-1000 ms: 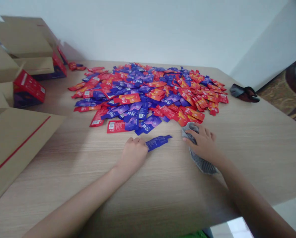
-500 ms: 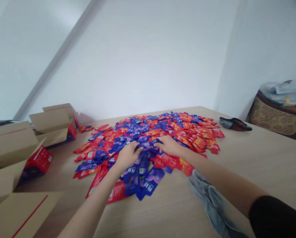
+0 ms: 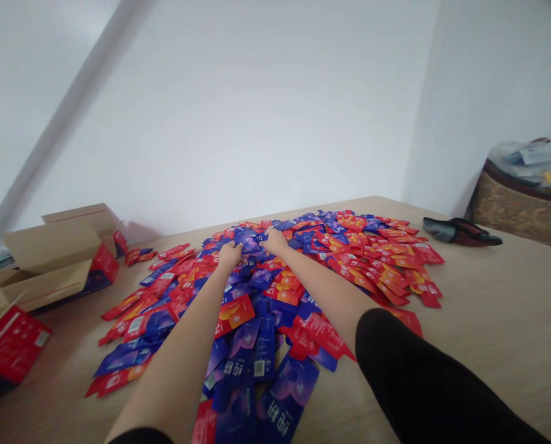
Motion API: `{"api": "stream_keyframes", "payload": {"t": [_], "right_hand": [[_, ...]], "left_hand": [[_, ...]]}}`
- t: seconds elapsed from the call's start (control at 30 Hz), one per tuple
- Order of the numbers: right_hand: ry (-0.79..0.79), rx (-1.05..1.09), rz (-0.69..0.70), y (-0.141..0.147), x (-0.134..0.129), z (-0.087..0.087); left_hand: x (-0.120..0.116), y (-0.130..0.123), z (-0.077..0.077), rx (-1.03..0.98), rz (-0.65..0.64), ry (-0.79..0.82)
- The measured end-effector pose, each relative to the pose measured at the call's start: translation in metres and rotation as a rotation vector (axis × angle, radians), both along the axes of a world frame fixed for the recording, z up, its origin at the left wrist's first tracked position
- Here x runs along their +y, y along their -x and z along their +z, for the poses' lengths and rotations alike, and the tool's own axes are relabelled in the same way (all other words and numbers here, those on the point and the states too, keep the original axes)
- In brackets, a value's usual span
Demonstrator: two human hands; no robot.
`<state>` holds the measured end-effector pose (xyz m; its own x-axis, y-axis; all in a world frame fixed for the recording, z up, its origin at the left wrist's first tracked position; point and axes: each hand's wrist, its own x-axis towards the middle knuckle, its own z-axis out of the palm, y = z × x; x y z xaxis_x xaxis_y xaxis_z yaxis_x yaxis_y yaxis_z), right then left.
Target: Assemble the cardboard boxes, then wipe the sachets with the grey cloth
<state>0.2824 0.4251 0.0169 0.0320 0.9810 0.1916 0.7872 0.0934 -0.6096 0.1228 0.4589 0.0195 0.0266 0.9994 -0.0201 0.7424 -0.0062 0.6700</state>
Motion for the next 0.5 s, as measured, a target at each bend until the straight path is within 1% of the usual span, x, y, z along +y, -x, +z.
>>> {"api": "stream_keyframes", "payload": {"t": [0.13,0.2,0.3,0.33,0.4,0.43,0.5], "right_hand": [[0.018,-0.049,-0.073,0.002,0.013,-0.013],[-0.001,-0.093,-0.134,0.003,0.014,-0.014],[-0.039,-0.180,-0.209,-0.004,0.010,-0.009],[-0.051,-0.214,-0.235,-0.012,0.007,-0.006],[-0.058,-0.284,-0.306,-0.037,0.000,0.001],[-0.042,-0.318,-0.348,-0.053,-0.005,0.003],[0.041,-0.378,-0.415,-0.088,-0.015,0.004]], "left_hand": [[0.012,-0.003,-0.019,0.044,0.035,0.011],[0.013,-0.003,-0.023,0.069,0.047,-0.014],[0.008,-0.002,-0.023,0.092,0.067,-0.071],[0.006,-0.002,-0.023,0.096,0.074,-0.092],[0.000,-0.002,-0.021,0.100,0.090,-0.131],[-0.003,-0.003,-0.021,0.100,0.098,-0.149],[-0.008,-0.006,-0.020,0.097,0.110,-0.180]]}}
